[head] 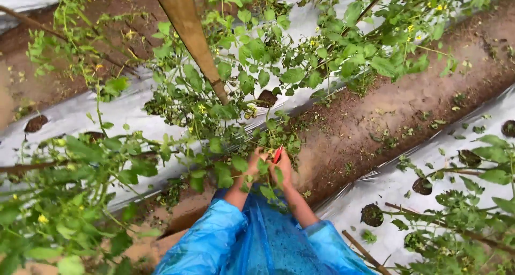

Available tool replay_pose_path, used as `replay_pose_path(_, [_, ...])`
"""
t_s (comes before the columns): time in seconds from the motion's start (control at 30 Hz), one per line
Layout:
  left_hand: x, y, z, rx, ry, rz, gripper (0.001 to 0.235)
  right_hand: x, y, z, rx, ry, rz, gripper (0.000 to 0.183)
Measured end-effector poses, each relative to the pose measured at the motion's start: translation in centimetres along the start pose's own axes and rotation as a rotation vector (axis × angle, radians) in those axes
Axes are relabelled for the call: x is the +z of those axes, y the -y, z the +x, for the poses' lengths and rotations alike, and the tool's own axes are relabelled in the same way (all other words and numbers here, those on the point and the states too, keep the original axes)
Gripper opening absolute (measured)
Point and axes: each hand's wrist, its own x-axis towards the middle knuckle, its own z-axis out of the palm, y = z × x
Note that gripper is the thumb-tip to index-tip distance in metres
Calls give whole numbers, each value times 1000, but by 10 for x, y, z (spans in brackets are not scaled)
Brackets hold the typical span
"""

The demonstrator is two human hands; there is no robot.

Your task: Pruning tomato plants in a field using hand shears to remove excess foliage and suckers.

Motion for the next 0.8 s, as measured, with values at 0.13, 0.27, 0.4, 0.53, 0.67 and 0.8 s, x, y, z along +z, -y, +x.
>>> replay_pose_path(0.13, [25, -33, -48, -52, -44, -41, 77, -16, 2, 2, 22, 77, -7, 41])
replay_pose_path(0.27, [44, -59, -73, -42, -35, 162, 95, -33, -26, 15, -153, 158, 135, 32])
replay_pose_path(0.4, [53, -81, -90, 7, -31, 290, 88, -52, -31, 10, -249, 248, 292, 32])
replay_pose_path(0.53, [42, -118, -108, 53, 54, 430, 80, -71, -33, 9, -122, 202, 380, 34])
replay_pose_path(0.67, [30, -142, -103, 79, 218, 783, 72, -111, -2, -20, -148, 128, 310, 27])
replay_pose_path(0.8, [13, -137, -69, 215, 312, 998, 59, -118, 8, -8, -70, 62, 136, 32])
